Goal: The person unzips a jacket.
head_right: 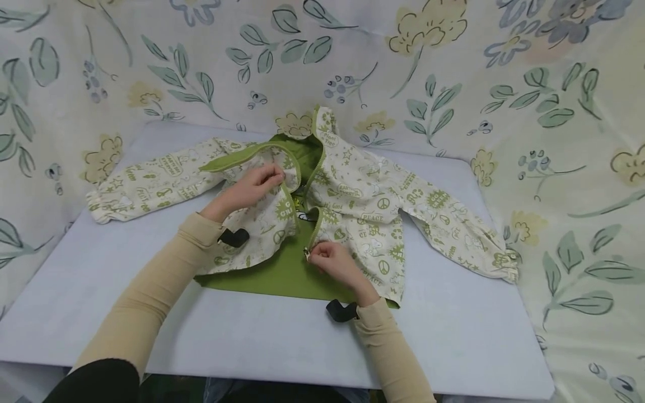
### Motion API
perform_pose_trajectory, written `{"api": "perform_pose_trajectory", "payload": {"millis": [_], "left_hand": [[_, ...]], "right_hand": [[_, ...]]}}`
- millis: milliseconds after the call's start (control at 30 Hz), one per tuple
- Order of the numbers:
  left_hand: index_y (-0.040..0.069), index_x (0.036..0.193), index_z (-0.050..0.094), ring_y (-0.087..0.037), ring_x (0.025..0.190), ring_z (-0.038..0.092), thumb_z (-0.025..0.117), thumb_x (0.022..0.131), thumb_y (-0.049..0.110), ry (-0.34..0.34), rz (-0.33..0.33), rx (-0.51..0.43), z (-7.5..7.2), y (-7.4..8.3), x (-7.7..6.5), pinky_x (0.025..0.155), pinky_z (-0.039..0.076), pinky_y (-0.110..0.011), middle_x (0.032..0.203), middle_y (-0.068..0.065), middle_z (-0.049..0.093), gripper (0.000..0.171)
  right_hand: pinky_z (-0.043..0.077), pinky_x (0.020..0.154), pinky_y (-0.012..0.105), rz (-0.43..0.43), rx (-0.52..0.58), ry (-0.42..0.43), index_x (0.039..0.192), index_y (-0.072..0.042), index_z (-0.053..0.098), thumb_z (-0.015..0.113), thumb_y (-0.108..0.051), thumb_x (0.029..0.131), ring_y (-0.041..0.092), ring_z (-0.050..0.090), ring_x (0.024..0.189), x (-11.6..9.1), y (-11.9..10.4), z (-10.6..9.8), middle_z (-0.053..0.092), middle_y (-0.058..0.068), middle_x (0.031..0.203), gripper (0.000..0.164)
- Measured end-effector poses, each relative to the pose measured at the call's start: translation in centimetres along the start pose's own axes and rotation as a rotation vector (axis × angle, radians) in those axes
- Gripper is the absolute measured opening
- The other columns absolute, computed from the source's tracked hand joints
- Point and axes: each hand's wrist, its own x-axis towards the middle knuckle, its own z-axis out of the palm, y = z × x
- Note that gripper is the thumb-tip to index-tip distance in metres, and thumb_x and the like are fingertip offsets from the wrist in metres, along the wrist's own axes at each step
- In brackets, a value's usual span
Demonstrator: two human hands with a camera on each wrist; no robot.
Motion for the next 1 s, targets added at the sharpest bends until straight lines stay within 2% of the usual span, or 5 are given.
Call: {"api": "perform_pose_trajectory", "payload": {"millis": [233, 500, 767, 867, 1000], "left_hand": [[-0.003, 0.094, 0.050, -0.018, 0.050, 0.029, 0.038, 0.093, 0.010, -0.174, 0.044, -0.013, 0.3, 2.2, -0.6, 0.050, 0.032, -0.031, 0.072, -0.020, 0.041, 0.017], [-0.002, 0.093, 0.053, -0.020, 0.056, 0.035, 0.040, 0.093, 0.013, -0.314, 0.042, 0.010, 1.9, 0.6, -0.6, 0.055, 0.036, -0.032, 0.078, -0.017, 0.046, 0.020], [0.012, 0.084, 0.054, -0.015, 0.053, 0.039, 0.045, 0.091, 0.023, -0.369, 0.061, 0.205, 3.4, -1.8, 0.0, 0.054, 0.038, -0.028, 0.071, -0.002, 0.049, 0.016], [0.010, 0.091, 0.056, -0.009, 0.062, 0.048, 0.049, 0.089, 0.021, -0.357, 0.067, 0.284, 4.1, -2.1, -0.2, 0.060, 0.042, -0.025, 0.079, 0.001, 0.053, 0.013], [0.007, 0.106, 0.055, -0.010, 0.086, 0.051, 0.054, 0.087, 0.025, -0.314, 0.079, 0.378, 5.5, -2.6, -1.2, 0.073, 0.043, -0.025, 0.098, -0.002, 0.054, 0.027]], "right_hand": [[0.033, 0.042, 0.024, -0.067, -0.070, -0.222, 0.075, 0.008, 0.058, 0.052, -0.004, 0.084, 0.013, 0.036, 0.043, -0.4, 1.6, -1.2, 0.042, 0.003, 0.052, 0.017], [0.030, 0.041, 0.020, -0.057, -0.152, -0.487, 0.077, -0.004, 0.064, 0.050, -0.013, 0.087, 0.007, 0.032, 0.041, -1.1, 3.5, -0.9, 0.041, -0.003, 0.050, 0.020], [0.028, 0.040, 0.020, 0.017, -0.348, -0.459, 0.074, -0.014, 0.067, 0.049, -0.016, 0.087, 0.005, 0.030, 0.041, -1.5, 3.3, -0.2, 0.041, -0.007, 0.049, 0.023], [0.028, 0.040, 0.020, 0.038, -0.431, -0.423, 0.067, -0.014, 0.066, 0.052, -0.017, 0.084, 0.005, 0.030, 0.041, -1.6, 3.2, 0.2, 0.042, -0.009, 0.049, 0.023], [0.030, 0.041, 0.021, 0.091, -0.508, -0.395, 0.059, -0.011, 0.063, 0.052, -0.016, 0.082, 0.005, 0.031, 0.040, -2.2, 3.2, 0.9, 0.047, -0.007, 0.048, 0.026]]}}
